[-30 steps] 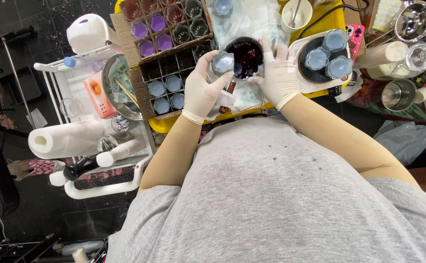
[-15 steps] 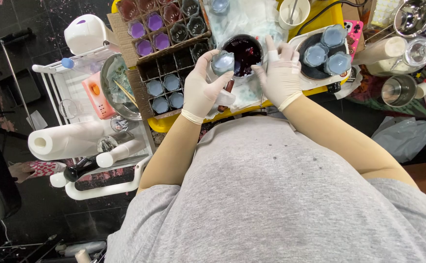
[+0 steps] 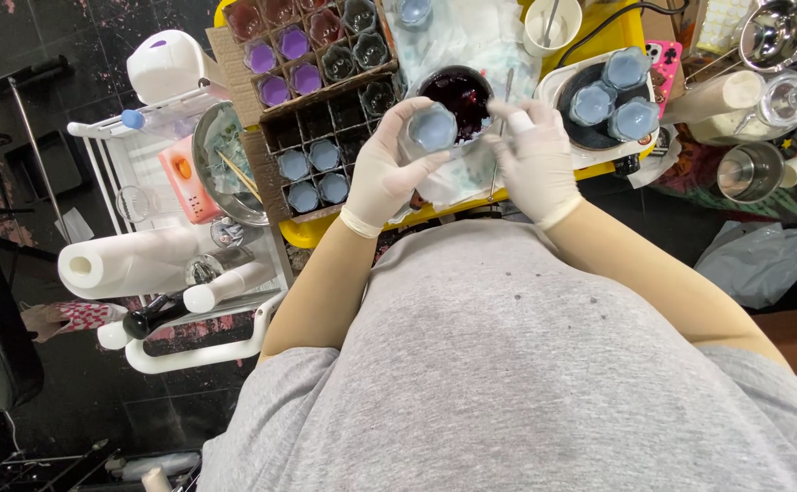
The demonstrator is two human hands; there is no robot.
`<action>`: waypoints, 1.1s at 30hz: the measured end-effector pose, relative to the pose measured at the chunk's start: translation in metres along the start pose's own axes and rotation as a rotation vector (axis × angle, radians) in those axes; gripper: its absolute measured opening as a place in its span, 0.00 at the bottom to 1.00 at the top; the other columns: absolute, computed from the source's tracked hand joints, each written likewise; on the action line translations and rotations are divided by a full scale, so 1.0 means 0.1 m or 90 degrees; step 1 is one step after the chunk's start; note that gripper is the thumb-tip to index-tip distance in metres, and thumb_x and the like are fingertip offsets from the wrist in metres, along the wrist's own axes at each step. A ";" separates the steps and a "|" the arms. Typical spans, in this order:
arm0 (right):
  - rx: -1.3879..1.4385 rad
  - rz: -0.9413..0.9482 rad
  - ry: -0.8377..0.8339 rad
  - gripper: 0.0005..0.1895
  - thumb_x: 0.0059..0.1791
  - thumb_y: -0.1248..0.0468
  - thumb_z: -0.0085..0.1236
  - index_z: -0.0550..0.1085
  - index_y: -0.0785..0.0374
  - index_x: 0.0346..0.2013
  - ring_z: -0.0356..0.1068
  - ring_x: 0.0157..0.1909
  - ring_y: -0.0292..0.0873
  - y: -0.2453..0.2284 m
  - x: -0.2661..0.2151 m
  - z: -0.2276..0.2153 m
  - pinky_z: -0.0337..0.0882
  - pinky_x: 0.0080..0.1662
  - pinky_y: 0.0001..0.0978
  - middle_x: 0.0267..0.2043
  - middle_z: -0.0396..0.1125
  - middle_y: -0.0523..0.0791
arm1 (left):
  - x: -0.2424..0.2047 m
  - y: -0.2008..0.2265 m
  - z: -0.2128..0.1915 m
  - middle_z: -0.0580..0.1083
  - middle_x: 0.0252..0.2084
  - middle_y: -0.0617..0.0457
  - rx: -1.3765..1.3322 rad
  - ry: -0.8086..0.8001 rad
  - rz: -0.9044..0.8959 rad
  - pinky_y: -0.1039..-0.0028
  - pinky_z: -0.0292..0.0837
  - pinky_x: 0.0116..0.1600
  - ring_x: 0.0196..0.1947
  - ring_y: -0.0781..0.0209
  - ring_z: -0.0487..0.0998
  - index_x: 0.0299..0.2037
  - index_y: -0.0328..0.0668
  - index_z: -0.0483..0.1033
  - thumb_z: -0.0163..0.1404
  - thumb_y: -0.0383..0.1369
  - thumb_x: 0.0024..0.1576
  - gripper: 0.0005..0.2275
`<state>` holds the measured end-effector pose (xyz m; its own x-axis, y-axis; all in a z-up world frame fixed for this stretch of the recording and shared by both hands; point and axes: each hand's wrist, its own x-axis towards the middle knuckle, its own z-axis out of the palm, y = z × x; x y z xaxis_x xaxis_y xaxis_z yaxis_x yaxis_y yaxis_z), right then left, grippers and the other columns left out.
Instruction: Cleaning and organizing small plastic cups for ink or pigment preparation.
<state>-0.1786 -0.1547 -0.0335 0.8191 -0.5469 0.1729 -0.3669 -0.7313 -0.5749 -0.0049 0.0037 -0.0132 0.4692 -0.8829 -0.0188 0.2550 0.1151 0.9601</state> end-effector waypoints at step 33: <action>1.012 0.182 -0.154 0.37 0.54 0.72 0.58 0.55 0.67 0.76 0.66 0.63 0.40 -0.24 -0.02 -0.40 0.66 0.67 0.33 0.63 0.64 0.48 | -0.13 0.35 0.52 0.68 0.67 0.51 -0.072 -0.020 0.009 0.73 0.71 0.60 0.60 0.64 0.72 0.73 0.36 0.56 0.67 0.26 0.53 0.39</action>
<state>-0.1895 -0.1522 0.0123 0.9106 -0.3978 -0.1118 0.1622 0.5929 -0.7888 -0.0464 -0.0046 0.0350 0.4467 -0.8947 0.0054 0.3433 0.1770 0.9224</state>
